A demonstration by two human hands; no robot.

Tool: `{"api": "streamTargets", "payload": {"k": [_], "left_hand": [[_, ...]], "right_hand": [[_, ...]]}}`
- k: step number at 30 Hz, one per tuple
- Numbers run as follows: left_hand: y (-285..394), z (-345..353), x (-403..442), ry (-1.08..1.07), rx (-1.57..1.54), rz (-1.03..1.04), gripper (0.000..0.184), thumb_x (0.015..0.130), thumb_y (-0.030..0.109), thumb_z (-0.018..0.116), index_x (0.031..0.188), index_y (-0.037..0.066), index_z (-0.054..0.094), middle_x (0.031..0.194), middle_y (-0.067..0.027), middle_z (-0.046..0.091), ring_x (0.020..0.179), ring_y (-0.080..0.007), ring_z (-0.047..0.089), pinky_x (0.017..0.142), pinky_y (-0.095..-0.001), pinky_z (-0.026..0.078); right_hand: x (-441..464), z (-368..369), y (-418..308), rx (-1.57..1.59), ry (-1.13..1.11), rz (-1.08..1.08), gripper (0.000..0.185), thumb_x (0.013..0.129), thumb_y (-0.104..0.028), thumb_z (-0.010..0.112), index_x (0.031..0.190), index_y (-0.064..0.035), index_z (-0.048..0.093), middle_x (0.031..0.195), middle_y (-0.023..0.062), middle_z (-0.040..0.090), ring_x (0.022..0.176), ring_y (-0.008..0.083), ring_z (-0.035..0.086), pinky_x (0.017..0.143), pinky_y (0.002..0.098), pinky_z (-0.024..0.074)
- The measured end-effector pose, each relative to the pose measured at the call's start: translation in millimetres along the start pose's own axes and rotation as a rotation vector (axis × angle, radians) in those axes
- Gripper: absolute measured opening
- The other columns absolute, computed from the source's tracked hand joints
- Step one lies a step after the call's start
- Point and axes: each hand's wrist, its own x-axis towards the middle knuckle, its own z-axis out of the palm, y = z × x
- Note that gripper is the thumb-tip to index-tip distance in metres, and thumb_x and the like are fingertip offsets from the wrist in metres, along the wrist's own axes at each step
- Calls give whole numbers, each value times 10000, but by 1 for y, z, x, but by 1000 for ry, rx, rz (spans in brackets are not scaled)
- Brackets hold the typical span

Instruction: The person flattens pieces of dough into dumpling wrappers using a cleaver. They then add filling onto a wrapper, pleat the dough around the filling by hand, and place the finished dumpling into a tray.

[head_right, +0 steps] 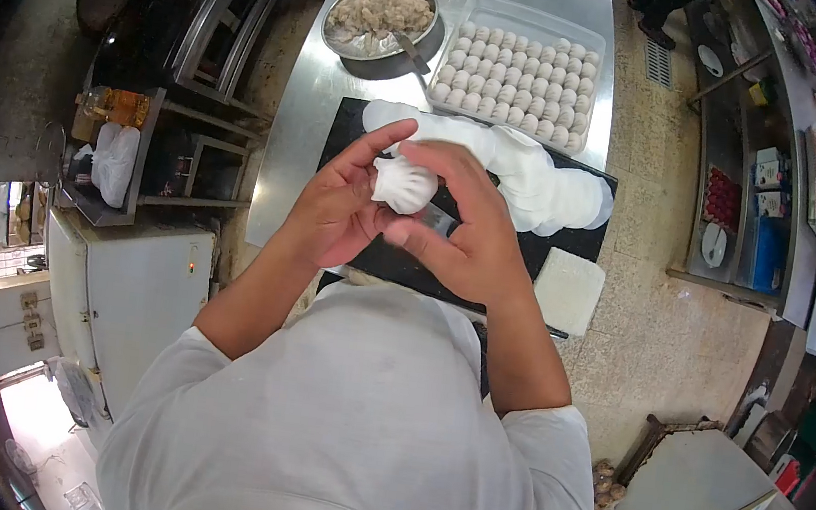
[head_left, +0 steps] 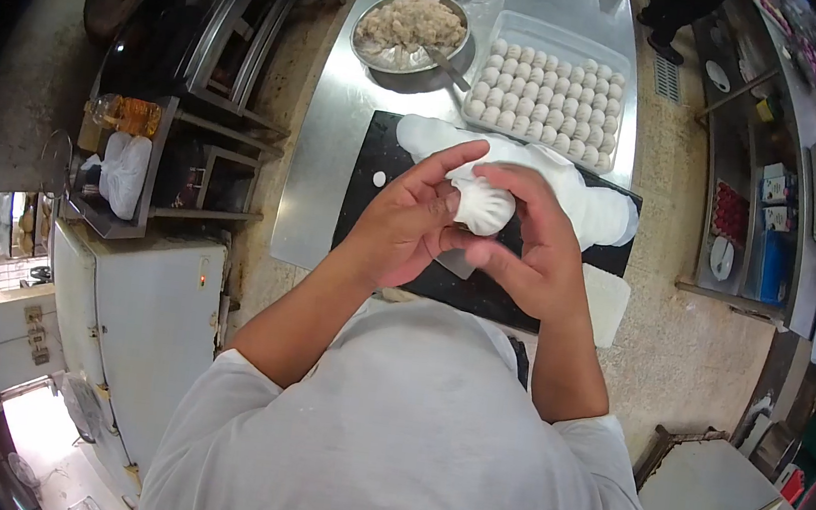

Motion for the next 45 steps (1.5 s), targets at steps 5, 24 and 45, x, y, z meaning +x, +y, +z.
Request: {"api": "streamTargets", "payload": {"k": [5, 24, 45], "left_hand": [[-6, -1, 6, 71, 67, -50, 517, 1030, 113, 568, 1526, 101, 422, 1187, -47, 570, 1108, -151, 607, 936, -355, 541], [-43, -67, 86, 99, 398, -159, 570, 915, -39, 466, 1475, 66, 485, 958, -10, 565, 849, -88, 548, 786, -268, 494], [-34, -83, 158, 11, 991, 3, 488, 1070, 251, 471, 1525, 77, 441, 1196, -170, 698, 1003, -242, 686, 919, -363, 512]], "right_hand": [[-8, -15, 9, -273, -13, 1, 494, 807, -145, 810, 1270, -68, 655, 1248, 137, 678, 1111, 290, 667, 950, 376, 522], [30, -48, 52, -304, -116, 442, 546, 781, 19, 778, 1296, -57, 617, 1220, 130, 670, 893, 243, 706, 769, 339, 583], [82, -174, 150, -407, 41, 400, 410, 774, 86, 732, 1144, -65, 639, 1178, 89, 610, 911, 171, 631, 771, 293, 536]]}}
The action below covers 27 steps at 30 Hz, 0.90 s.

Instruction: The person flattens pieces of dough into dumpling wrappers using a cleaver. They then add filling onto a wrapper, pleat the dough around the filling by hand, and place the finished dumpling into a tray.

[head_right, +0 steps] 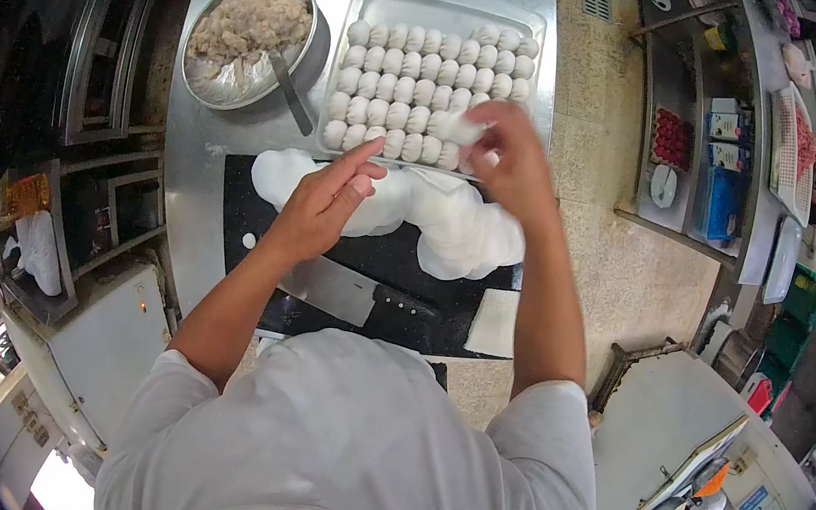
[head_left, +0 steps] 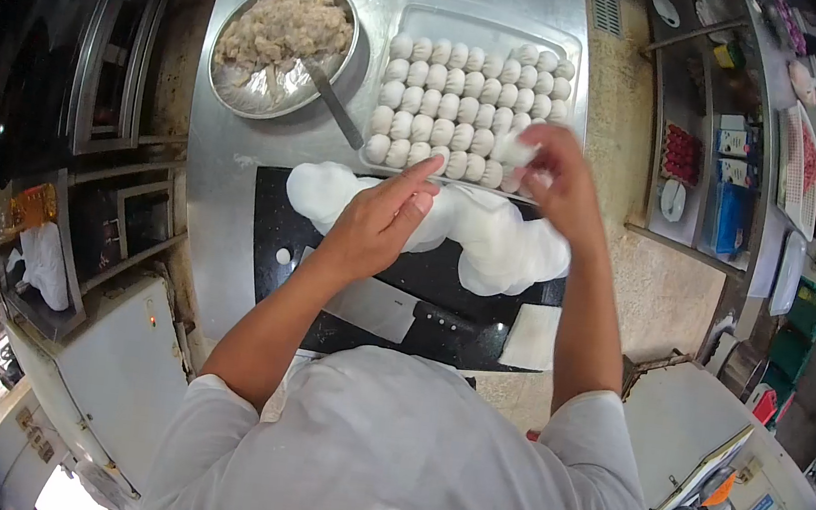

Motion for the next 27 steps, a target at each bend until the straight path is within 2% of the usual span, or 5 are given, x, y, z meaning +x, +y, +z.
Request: {"api": "streamTargets", "payload": {"k": [4, 8, 10, 16, 27], "left_hand": [[-5, -5, 6, 63, 136, 70, 407, 1060, 221, 496, 1420, 41, 556, 1173, -185, 706, 1027, -280, 694, 927, -377, 517], [-14, -12, 5, 108, 233, 112, 379, 1059, 227, 499, 1358, 17, 601, 1148, -193, 709, 1049, -297, 696, 930, -372, 517], [-17, -15, 0, 115, 258, 84, 363, 1054, 217, 515, 1329, 2, 613, 1125, -190, 710, 1044, -302, 697, 922, -370, 520], [-29, -20, -20, 170, 256, 46, 327, 1041, 180, 549, 1305, 2, 626, 1099, -168, 716, 1011, -276, 702, 898, -359, 528], [-32, -23, -48, 247, 228, -40, 294, 1024, 165, 576, 1251, -8, 646, 1025, -162, 692, 895, -290, 696, 733, -342, 556]], "right_hand": [[69, -59, 57, -372, 264, 30, 367, 833, -20, 735, 1190, -75, 669, 1061, 76, 678, 836, 160, 642, 771, 303, 528], [122, -78, 45, -592, 266, 128, 328, 868, -101, 726, 1192, -103, 683, 1095, 90, 704, 886, 223, 675, 814, 343, 541], [144, -89, 68, -824, 187, -141, 310, 872, -158, 730, 1175, -110, 685, 1162, 91, 702, 980, 293, 672, 883, 397, 542], [168, -99, 88, -1041, 28, -402, 293, 837, -142, 746, 1123, -103, 695, 1171, 64, 703, 1107, 301, 630, 951, 422, 521], [176, -100, 75, -1226, -146, -319, 302, 807, -137, 767, 1099, -83, 711, 1182, 78, 653, 1147, 313, 597, 988, 435, 496]]}}
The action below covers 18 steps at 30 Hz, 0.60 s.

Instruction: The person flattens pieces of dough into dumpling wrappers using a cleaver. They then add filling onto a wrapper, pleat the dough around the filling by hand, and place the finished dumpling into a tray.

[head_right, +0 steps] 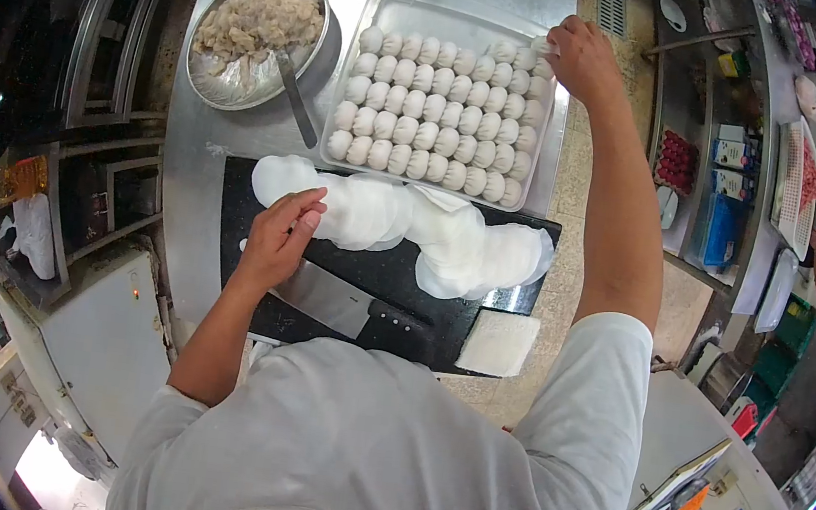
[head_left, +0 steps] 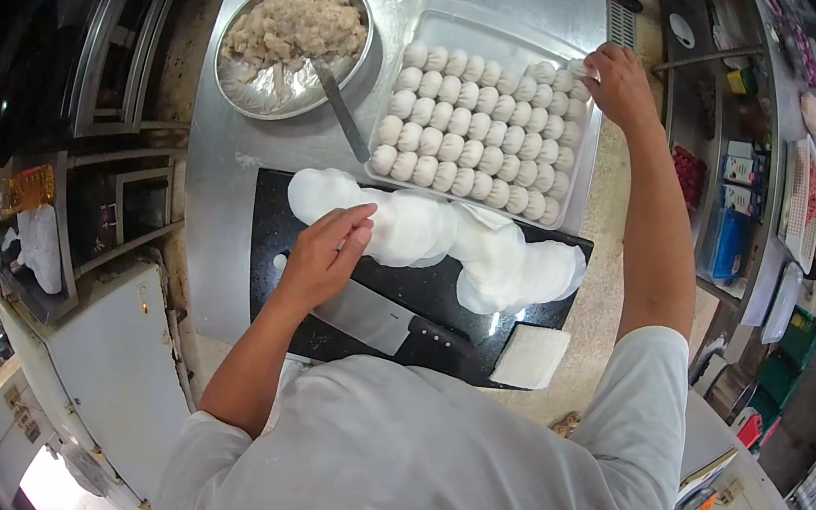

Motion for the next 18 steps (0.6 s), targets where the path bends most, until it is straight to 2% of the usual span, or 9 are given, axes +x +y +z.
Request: {"api": "streamTargets", "payload": {"k": [2, 5, 7, 8, 10, 14, 15, 16, 18], "left_hand": [[0, -2, -1, 4, 4, -17, 291, 1022, 162, 579, 1248, -7, 647, 1026, -161, 692, 894, -293, 696, 730, -339, 557], [-6, -6, -3, -27, 6, -64, 296, 1017, 165, 588, 1273, 34, 657, 1078, -143, 720, 968, -234, 706, 830, -330, 543], [-6, -9, -3, 16, 64, 22, 259, 1006, 142, 590, 1209, 0, 667, 1000, -160, 701, 885, -296, 696, 717, -342, 554], [-5, -10, -4, 18, 63, 23, 259, 1006, 142, 590, 1209, 0, 667, 1000, -160, 701, 885, -296, 696, 717, -342, 554], [-4, -14, -5, 11, 43, -54, 266, 1002, 140, 597, 1233, 36, 680, 1045, -134, 725, 919, -229, 698, 802, -333, 539], [-7, -12, -4, 23, 42, -62, 264, 996, 138, 606, 1225, 33, 683, 1035, -136, 725, 912, -238, 698, 799, -337, 536], [-6, -12, -3, 48, 57, -1, 246, 988, 137, 617, 1198, 28, 687, 1006, -144, 713, 873, -253, 692, 747, -336, 537], [-7, -15, -4, 78, 78, 53, 229, 980, 135, 628, 1171, 24, 690, 976, -152, 701, 834, -268, 687, 694, -336, 539], [-11, -24, -5, 78, 143, 7, 260, 973, 136, 643, 1212, 44, 688, 1005, -144, 714, 851, -252, 693, 720, -322, 548]], "right_hand": [[2, -1, -1, -28, -42, 16, 317, 811, -122, 757, 1121, -83, 711, 1188, 92, 646, 1159, 314, 591, 991, 439, 496], [6, -1, 7, -72, -117, 77, 374, 820, -112, 726, 1192, -82, 700, 1183, 126, 665, 1141, 327, 613, 983, 446, 507], [11, 1, 35, 400, -163, 163, 444, 831, -169, 722, 1264, -78, 675, 1185, 161, 689, 1105, 338, 652, 955, 443, 526], [15, 7, 42, 399, -163, 161, 444, 831, -169, 722, 1264, -78, 675, 1185, 161, 689, 1105, 338, 652, 955, 443, 526], [21, 8, 39, 644, 20, 467, 494, 855, -281, 741, 1293, -71, 657, 1194, 203, 698, 1079, 348, 679, 935, 435, 536], [29, 19, -3, 501, -78, 627, 553, 871, -399, 754, 1311, -80, 648, 1198, 223, 699, 1138, 329, 675, 962, 440, 529], [30, 30, -10, 331, -59, 605, 630, 847, -451, 771, 1344, -94, 625, 1224, 240, 690, 1158, 335, 671, 1003, 452, 517], [34, 44, -11, 350, -64, 588, 630, 847, -451, 771, 1344, -94, 625, 1224, 240, 690, 1158, 335, 671, 1003, 452, 517], [40, 61, 9, 499, -253, 574, 691, 829, -472, 791, 1388, -116, 595, 1391, 271, 586, 1219, 375, 631, 1052, 434, 495]]}}
